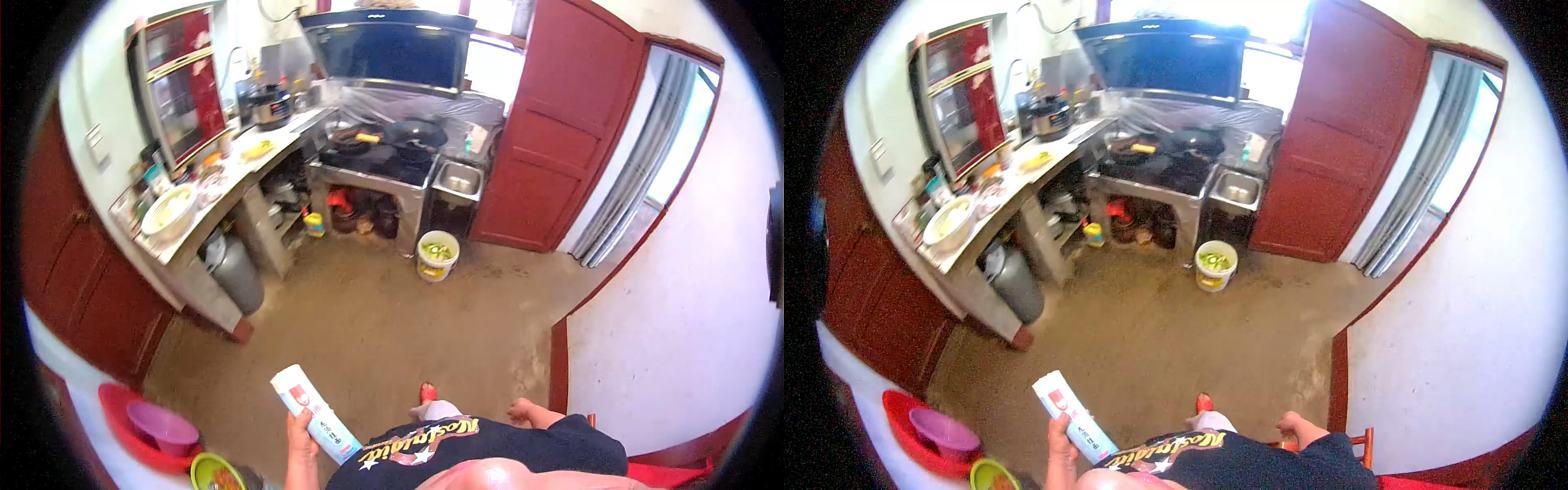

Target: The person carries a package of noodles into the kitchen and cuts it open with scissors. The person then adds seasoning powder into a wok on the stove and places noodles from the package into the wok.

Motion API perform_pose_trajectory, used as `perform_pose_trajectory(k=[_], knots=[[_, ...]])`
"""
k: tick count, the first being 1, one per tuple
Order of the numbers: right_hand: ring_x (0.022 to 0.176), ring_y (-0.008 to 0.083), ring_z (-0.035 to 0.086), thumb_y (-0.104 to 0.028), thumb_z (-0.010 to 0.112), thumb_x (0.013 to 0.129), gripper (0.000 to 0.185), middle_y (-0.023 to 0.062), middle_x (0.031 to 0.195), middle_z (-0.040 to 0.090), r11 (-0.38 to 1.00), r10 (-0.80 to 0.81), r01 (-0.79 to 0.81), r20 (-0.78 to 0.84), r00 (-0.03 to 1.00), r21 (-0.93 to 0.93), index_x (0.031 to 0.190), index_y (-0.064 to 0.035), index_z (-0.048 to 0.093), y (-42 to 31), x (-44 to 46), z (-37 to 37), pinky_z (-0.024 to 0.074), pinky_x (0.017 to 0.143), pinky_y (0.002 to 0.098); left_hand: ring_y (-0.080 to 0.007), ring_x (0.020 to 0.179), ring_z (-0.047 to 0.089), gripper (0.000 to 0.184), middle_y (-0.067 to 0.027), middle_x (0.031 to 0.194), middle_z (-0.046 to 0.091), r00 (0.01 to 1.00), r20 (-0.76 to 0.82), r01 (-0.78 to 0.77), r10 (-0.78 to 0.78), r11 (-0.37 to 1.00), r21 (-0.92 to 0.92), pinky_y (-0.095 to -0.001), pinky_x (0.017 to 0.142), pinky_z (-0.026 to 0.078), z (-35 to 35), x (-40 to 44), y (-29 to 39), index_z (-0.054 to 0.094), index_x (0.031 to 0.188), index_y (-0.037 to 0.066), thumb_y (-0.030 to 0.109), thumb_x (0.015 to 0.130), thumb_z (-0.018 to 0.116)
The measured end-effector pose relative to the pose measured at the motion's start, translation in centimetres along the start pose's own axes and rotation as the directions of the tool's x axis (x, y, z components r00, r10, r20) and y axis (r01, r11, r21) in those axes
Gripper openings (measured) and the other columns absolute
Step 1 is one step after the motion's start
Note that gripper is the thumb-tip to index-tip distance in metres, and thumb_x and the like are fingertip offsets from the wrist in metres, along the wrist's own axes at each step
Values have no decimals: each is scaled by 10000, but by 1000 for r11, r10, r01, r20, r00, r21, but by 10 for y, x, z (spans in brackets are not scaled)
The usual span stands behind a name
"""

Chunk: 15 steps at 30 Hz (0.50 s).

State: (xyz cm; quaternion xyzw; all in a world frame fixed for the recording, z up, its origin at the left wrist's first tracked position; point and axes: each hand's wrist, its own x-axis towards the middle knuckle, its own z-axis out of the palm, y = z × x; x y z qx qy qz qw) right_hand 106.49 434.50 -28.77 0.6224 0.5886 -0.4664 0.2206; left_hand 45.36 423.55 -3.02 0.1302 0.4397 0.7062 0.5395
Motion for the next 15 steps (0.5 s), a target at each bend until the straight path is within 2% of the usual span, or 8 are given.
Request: perform_pose_trajectory(k=[1,3,6,7,8,10,12,15], knots=[[601,200,625,-209,561,792,185,122,707,622,999,-18,18,21,1000,29,837,-36,608,13,11,-14,531,519,373,-323,798,618,499,-203,895,599,999,35,27,-27,1000,3,-440,731,523,25,24,-3,449,1114,0,246,716,621],[598,197,626,-204,604,775,231,118,728,626,933,245,-221,-51,968,285,902,-12,588,22,7,-47,528,502,367,-321,793,618,503,-202,895,597,994,98,45,-47,999,17,-441,728,524,69,75,-23,449,1114,2,241,708,628],[595,207,628,-215,603,778,242,115,736,634,904,322,-321,45,946,282,905,-9,593,10,43,-123,528,504,356,-301,802,612,520,-168,932,585,979,196,46,-50,999,26,-437,726,523,136,154,-53,448,1132,16,212,689,637],[595,207,628,-215,603,778,242,115,736,634,908,310,-301,17,951,290,905,-9,593,-4,44,-158,528,504,356,-273,840,597,497,-140,961,577,977,204,55,-60,998,28,-416,755,506,163,177,-63,448,1141,18,172,702,624],[587,214,626,-273,575,780,255,117,689,632,901,265,-227,-56,963,370,816,-24,618,-18,39,-183,521,530,352,-246,879,582,477,-113,991,569,975,206,72,-79,997,39,-394,783,489,189,196,-69,448,1150,19,132,716,611],[578,221,624,-330,547,782,311,119,641,630,880,222,-144,-123,967,452,727,-39,643,-37,61,-231,514,556,348,-218,898,563,527,-87,1004,562,957,260,97,-128,987,127,-365,817,462,247,224,-63,460,1153,24,141,675,649],[569,204,622,-274,537,771,263,105,609,624,998,4,10,-209,978,67,726,-36,639,-40,91,-298,515,535,340,-206,897,562,525,-80,998,561,921,365,59,-139,973,222,-361,813,463,292,256,-60,463,1141,24,142,667,657],[572,187,621,-235,532,754,228,91,622,630,995,56,-33,-266,962,90,736,-34,639,-98,100,-399,520,537,322,-198,894,564,518,-77,986,563,879,457,39,-132,977,208,-353,810,464,337,300,-69,458,1133,25,146,670,655]])
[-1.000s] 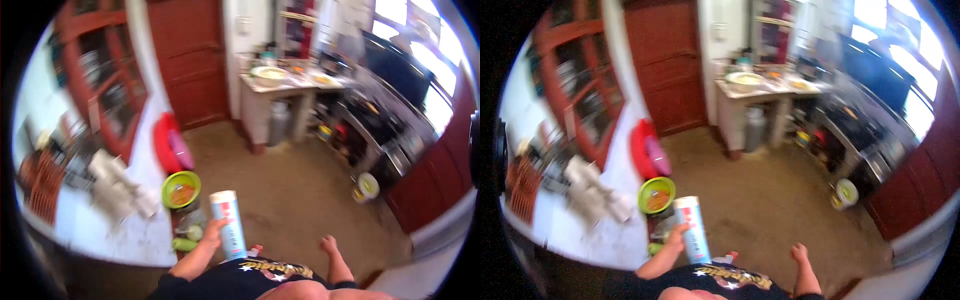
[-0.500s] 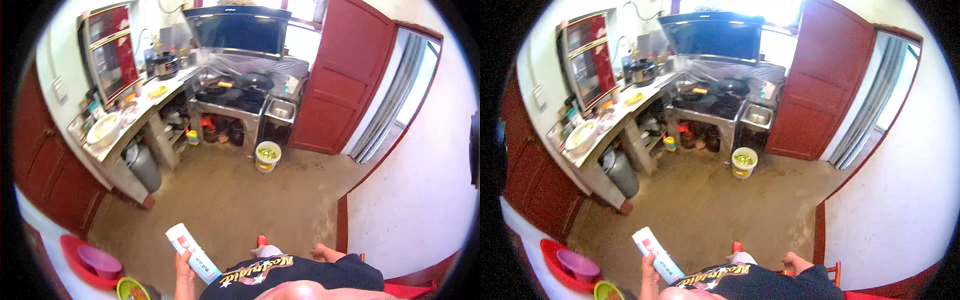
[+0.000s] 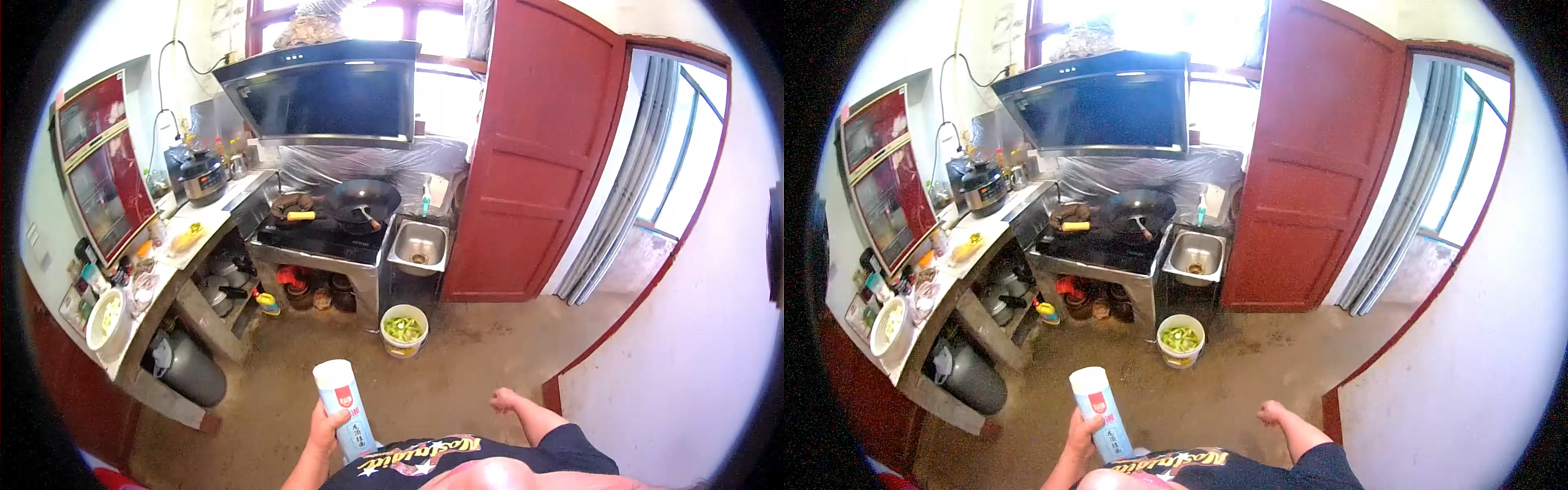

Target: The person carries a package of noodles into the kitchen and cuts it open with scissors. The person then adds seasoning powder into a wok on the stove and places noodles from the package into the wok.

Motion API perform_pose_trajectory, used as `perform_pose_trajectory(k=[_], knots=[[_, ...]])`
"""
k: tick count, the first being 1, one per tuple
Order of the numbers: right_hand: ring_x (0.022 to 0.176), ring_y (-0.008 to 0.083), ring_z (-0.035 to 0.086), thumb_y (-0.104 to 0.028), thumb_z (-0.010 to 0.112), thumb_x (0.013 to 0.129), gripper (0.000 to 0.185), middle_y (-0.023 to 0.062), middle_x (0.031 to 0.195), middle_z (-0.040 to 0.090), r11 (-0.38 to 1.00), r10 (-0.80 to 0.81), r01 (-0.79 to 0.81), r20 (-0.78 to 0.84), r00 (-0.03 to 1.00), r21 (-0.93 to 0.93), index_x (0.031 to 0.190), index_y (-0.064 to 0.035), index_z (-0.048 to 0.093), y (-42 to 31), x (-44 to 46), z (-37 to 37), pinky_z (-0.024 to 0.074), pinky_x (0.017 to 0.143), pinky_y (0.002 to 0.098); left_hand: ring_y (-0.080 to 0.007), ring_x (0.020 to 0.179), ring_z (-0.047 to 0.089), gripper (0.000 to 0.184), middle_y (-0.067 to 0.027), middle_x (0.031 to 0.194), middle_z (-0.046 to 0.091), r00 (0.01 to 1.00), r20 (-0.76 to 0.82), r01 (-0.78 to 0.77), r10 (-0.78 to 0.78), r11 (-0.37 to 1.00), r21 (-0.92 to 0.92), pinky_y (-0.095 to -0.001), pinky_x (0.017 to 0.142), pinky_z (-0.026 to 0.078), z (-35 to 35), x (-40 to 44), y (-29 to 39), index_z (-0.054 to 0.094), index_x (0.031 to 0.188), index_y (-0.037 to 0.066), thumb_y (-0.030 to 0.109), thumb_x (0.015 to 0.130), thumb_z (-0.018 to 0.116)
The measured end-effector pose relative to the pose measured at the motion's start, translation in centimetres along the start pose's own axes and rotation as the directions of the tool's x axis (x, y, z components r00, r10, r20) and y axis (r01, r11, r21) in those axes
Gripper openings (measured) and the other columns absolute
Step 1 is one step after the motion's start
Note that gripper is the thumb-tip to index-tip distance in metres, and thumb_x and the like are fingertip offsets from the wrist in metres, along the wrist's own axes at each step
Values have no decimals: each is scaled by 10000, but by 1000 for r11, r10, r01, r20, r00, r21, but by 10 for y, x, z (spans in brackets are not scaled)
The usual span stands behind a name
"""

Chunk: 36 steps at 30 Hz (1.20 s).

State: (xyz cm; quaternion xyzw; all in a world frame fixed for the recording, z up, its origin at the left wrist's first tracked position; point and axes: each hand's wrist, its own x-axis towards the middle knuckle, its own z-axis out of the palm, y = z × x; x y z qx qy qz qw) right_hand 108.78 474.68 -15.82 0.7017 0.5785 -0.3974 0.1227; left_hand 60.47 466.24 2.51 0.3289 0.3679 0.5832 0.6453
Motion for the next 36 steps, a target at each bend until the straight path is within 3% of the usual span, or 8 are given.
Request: perform_pose_trajectory(k=[3,13,17,27,28,29,32,36], knots=[[626,168,633,-232,571,771,235,72,721,638,967,-98,114,-80,992,227,877,-27,613,-50,40,-69,528,537,317,-206,869,572,534,-87,954,566,999,-44,-5,6,1000,30,-354,775,478,18,50,2,467,1115,22,230,661,656],[589,152,592,-239,586,767,268,61,693,627,965,-214,243,-236,948,102,953,-46,608,-194,163,-325,492,525,307,-280,827,606,495,-144,930,579,997,-80,1,-12,990,-139,-424,747,511,-30,300,-11,446,1118,7,217,703,617],[827,293,619,-239,598,715,269,160,879,642,880,-390,227,-359,848,-418,911,-60,641,-232,227,-437,492,730,375,-316,832,605,491,-189,936,577,996,-92,-16,2,988,-151,-445,751,508,-26,381,20,414,1144,4,204,723,570],[903,310,574,-239,593,739,250,151,928,586,729,-471,-135,-634,613,-671,909,-56,574,-350,299,-646,465,751,434,-287,868,587,556,-166,995,564,985,-107,120,-135,983,-138,-434,780,485,-21,476,35,388,1210,33,208,731,610],[891,305,580,-221,585,736,218,149,904,595,684,-533,-161,-638,556,-712,882,-59,588,-352,313,-670,464,723,426,-187,1072,451,307,-106,1155,484,931,-343,91,-122,990,-103,-322,920,362,23,468,65,535,1074,-69,102,821,564],[879,300,585,-203,578,733,189,147,881,604,634,-596,-187,-629,499,-750,855,-61,602,-353,325,-693,463,695,419,-171,980,489,380,-67,1060,522,891,-410,143,-197,977,-160,-305,869,384,27,477,66,512,1118,-33,107,779,612],[822,257,595,-133,525,739,168,135,837,641,547,-491,-344,-625,607,-763,769,-74,680,-381,324,-745,435,666,385,-206,1010,499,418,-82,1108,506,877,-428,128,-218,965,-228,-338,866,411,34,487,47,441,1196,14,131,818,577],[811,192,610,-161,474,809,221,58,815,654,353,-584,-512,-612,533,-783,819,-116,690,-370,359,-799,428,708,459,-253,1042,517,452,-103,1152,491,856,-469,93,-218,957,-275,-387,852,454,51,496,46,352,1294,80,152,879,514]])
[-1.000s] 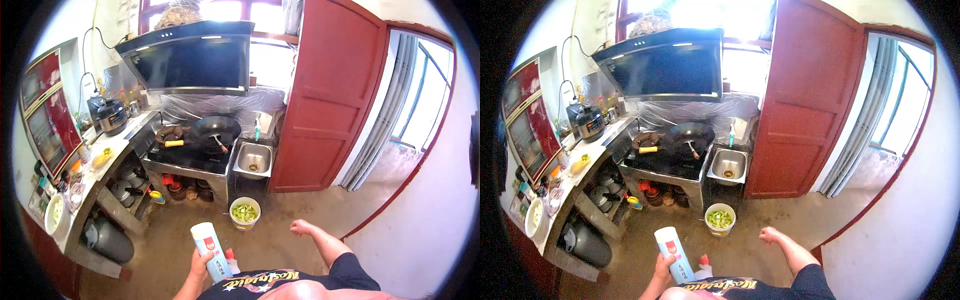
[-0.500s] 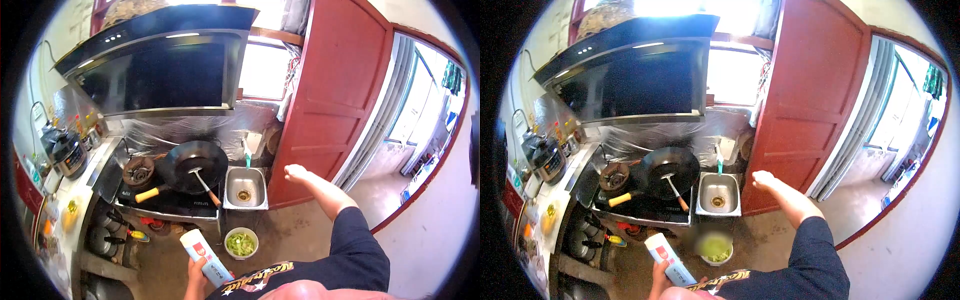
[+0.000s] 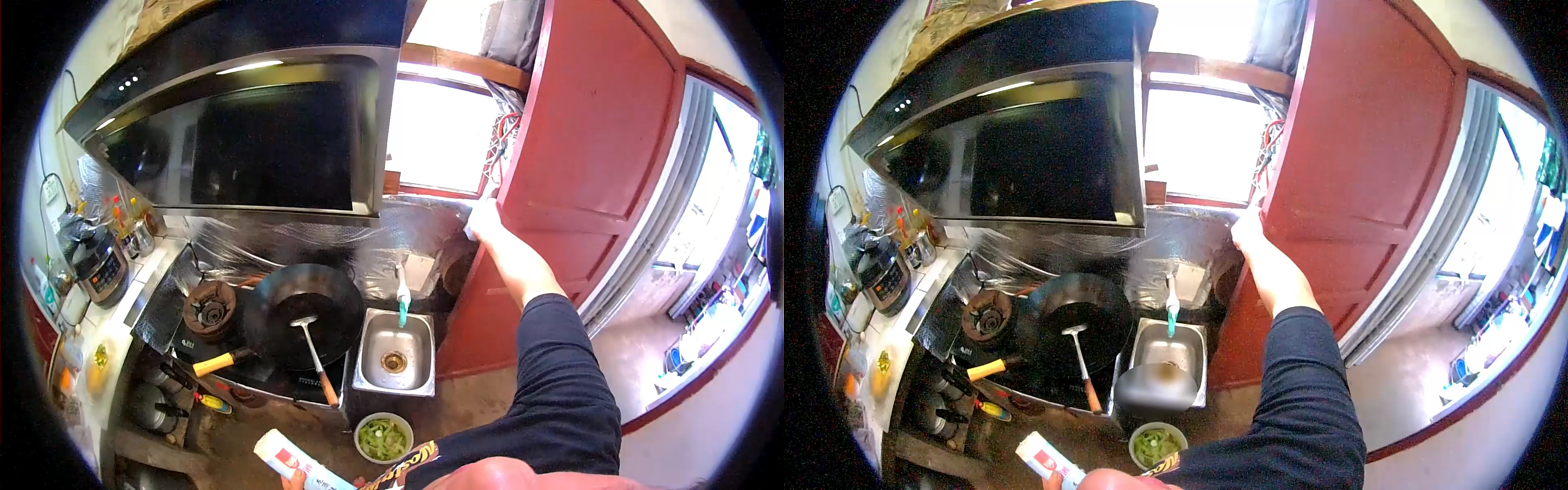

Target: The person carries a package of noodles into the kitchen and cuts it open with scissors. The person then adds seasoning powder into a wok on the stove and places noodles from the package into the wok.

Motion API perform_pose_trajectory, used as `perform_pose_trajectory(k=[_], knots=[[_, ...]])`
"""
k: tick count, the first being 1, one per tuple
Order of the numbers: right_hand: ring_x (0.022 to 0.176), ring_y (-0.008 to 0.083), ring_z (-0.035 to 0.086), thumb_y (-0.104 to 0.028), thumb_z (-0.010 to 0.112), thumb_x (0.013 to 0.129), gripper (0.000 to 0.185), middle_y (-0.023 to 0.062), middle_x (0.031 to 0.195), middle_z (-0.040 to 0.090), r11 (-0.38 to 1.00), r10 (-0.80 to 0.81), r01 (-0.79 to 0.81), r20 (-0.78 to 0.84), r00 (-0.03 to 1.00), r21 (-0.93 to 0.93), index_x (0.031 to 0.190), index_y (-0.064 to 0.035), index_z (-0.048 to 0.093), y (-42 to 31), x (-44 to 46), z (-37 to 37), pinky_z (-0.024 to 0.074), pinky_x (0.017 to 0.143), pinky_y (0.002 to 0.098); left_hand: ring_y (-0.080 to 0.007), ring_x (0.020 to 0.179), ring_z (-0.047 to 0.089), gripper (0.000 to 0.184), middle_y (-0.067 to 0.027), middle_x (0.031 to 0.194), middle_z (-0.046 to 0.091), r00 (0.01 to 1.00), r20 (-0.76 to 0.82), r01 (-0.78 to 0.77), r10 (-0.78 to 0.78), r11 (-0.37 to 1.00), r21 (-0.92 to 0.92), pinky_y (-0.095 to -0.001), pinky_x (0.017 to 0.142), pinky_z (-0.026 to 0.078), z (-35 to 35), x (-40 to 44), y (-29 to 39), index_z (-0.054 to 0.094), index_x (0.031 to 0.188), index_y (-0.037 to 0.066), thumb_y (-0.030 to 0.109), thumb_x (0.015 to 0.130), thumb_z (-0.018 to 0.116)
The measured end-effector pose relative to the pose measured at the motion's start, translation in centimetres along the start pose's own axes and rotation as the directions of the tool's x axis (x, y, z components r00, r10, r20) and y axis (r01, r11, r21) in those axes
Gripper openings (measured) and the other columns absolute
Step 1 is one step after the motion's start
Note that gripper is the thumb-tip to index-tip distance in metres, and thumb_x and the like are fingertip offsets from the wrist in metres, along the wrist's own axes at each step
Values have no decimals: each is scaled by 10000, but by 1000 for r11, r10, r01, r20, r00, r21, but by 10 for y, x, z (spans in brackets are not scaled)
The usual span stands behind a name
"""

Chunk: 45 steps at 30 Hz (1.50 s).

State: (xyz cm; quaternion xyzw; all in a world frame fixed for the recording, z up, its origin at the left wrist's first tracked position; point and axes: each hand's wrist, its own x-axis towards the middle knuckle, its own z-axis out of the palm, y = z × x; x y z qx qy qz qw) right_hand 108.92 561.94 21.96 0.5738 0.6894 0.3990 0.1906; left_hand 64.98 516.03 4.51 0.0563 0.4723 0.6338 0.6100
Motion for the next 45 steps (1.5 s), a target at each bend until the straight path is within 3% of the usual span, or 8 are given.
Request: perform_pose_trajectory(k=[5,18,31,35,39,41,44,45], knots=[[594,266,600,-157,495,795,211,96,734,637,1000,16,-21,284,959,17,806,-53,678,3,22,7,423,403,481,-243,992,534,379,-102,1089,512,1000,-27,-3,2,998,-56,-382,826,460,40,8,-3,405,1238,55,118,876,494],[862,251,646,-200,432,833,431,210,939,633,424,805,-703,118,582,572,1140,103,417,93,97,40,510,753,367,-205,962,546,349,-77,1068,534,999,45,-19,15,995,94,-349,801,464,72,31,-7,442,1214,42,133,881,496],[796,369,597,-166,389,848,312,227,907,592,534,722,-373,-180,668,759,1097,3,475,106,74,-27,469,703,477,-246,1021,517,565,-118,1122,517,981,-68,-179,179,984,11,-396,902,422,23,72,-30,377,1287,35,48,742,525],[596,59,466,-183,542,848,273,-35,711,487,-421,649,422,-58,758,803,1100,-77,535,97,22,-86,417,507,212,-208,962,552,538,-93,1091,545,956,56,-291,288,954,76,-357,864,452,37,73,-4,444,1222,28,107,716,610],[363,28,218,-280,390,961,263,-80,501,255,-880,156,162,-51,986,447,738,-148,436,39,-84,-168,164,322,192,-163,956,544,586,-71,1051,557,875,253,-454,412,881,134,-317,857,434,49,60,47,448,1188,22,138,666,689],[393,60,316,-329,347,960,307,-45,537,359,-826,47,60,-37,998,560,757,-130,461,3,-127,-166,250,353,193,-159,968,535,613,-67,1062,553,850,291,-489,439,863,126,-313,872,420,48,52,65,436,1199,29,151,658,698],[668,143,496,-49,576,804,67,92,768,514,250,154,81,-122,980,965,764,-45,522,-53,-159,-130,398,586,219,-154,981,524,646,-68,1072,548,845,260,-518,468,837,177,-314,883,410,32,49,70,427,1211,25,161,644,707],[766,183,526,-44,590,758,49,147,932,519,-72,4,389,-389,921,919,760,-16,550,-62,-174,-147,422,627,239,-152,981,523,658,-68,1075,547,843,264,-523,468,829,198,-313,883,409,28,47,75,422,1215,22,164,640,709]])
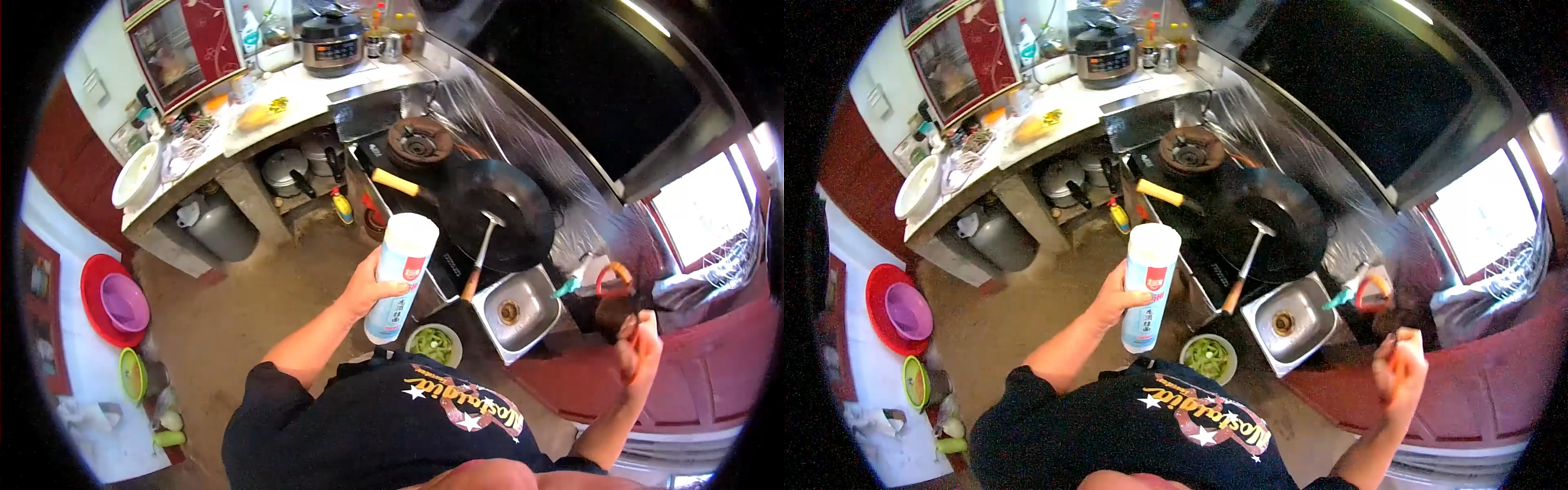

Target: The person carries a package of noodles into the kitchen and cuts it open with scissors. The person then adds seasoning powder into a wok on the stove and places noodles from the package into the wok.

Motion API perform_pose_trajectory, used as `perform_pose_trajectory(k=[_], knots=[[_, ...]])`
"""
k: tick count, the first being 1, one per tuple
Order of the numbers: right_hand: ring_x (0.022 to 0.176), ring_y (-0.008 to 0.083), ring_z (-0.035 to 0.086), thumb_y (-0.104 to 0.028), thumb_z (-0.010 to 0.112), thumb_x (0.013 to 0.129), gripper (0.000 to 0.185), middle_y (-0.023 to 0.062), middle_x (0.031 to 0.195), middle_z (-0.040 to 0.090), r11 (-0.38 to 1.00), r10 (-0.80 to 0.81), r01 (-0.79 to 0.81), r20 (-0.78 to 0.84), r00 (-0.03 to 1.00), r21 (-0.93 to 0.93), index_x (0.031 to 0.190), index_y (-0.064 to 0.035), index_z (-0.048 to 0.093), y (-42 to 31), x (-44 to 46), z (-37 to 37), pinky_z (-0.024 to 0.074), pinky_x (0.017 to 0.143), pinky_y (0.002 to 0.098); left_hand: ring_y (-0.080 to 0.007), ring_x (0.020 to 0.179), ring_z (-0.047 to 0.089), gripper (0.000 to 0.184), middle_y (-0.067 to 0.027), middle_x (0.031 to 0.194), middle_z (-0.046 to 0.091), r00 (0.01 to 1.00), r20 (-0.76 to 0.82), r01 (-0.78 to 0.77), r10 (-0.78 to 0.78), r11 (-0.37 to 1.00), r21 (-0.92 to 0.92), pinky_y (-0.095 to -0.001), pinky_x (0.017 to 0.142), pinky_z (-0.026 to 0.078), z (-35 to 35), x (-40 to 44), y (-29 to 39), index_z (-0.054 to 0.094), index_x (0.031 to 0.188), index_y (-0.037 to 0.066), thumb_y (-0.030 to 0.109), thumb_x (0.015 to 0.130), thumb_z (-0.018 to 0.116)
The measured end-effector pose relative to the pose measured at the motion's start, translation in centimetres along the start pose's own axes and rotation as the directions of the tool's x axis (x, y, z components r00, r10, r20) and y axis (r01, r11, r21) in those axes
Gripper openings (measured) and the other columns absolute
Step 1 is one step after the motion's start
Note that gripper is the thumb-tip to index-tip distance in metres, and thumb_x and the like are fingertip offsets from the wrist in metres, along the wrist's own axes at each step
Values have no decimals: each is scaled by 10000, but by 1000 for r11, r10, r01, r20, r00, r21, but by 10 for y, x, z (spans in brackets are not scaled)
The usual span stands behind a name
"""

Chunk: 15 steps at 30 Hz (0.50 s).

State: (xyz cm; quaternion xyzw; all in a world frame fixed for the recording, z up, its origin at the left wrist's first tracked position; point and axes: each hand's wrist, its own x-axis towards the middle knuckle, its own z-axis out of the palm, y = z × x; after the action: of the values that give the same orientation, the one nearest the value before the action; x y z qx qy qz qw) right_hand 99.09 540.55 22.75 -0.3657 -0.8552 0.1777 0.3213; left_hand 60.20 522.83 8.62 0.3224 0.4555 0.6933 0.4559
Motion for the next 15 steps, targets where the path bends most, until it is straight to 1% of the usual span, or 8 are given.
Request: perform_pose_trajectory(k=[2,4,8,10,11,13,14,15], knots=[[793,168,498,-54,558,812,94,110,899,489,966,-237,233,24,971,113,751,-15,498,-68,5,22,410,682,259,-152,990,517,674,-68,1083,542,1000,2,0,0,1000,-5,-312,891,402,-21,-8,12,416,1222,19,171,636,713],[945,250,512,-148,600,773,150,179,1066,498,892,-205,228,-99,974,391,797,-21,524,-81,-4,58,414,808,349,-153,999,512,683,-65,1092,536,1000,-7,-2,2,1000,15,-311,900,394,-49,-21,12,410,1228,22,173,634,714],[861,246,542,-215,611,708,279,246,1105,501,598,-98,-71,162,982,798,789,31,507,-101,2,97,475,615,273,-159,1054,492,756,-73,1146,515,1000,-3,-5,5,996,85,-313,931,372,-87,-35,27,380,1263,15,196,620,735],[704,227,563,-99,568,654,192,183,847,591,503,-79,-308,397,914,807,749,48,489,-110,7,118,472,647,281,-163,1071,485,784,-78,1162,510,1000,-10,-7,9,989,146,-315,939,366,-108,-42,27,369,1276,12,203,614,743],[678,216,567,-76,572,646,178,159,807,596,393,-64,-315,367,928,864,758,46,507,-122,2,140,466,653,279,-168,1087,478,812,-82,1179,504,1000,-6,-18,20,978,206,-317,947,361,-115,-47,25,357,1288,9,210,607,752],[724,195,575,-49,587,645,182,128,783,605,495,-111,-398,510,853,773,803,33,548,-131,2,165,456,700,281,-173,1096,474,832,-87,1188,501,999,-29,-20,28,970,242,-320,951,357,-120,-58,35,353,1294,7,215,599,759],[795,186,580,-44,598,651,201,121,799,609,690,-135,-417,672,728,591,840,21,572,-126,8,168,451,741,286,-178,1105,470,851,-91,1197,499,998,-42,-37,50,961,276,-324,956,353,-121,-63,40,349,1300,4,219,590,766],[914,180,551,-86,616,679,214,119,862,601,625,-136,-513,730,670,588,875,-4,590,-137,8,172,437,796,305,-178,1105,470,851,-91,1197,499,998,-47,-36,51,959,282,-324,956,353,-124,-69,42,349,1300,4,219,590,766]])
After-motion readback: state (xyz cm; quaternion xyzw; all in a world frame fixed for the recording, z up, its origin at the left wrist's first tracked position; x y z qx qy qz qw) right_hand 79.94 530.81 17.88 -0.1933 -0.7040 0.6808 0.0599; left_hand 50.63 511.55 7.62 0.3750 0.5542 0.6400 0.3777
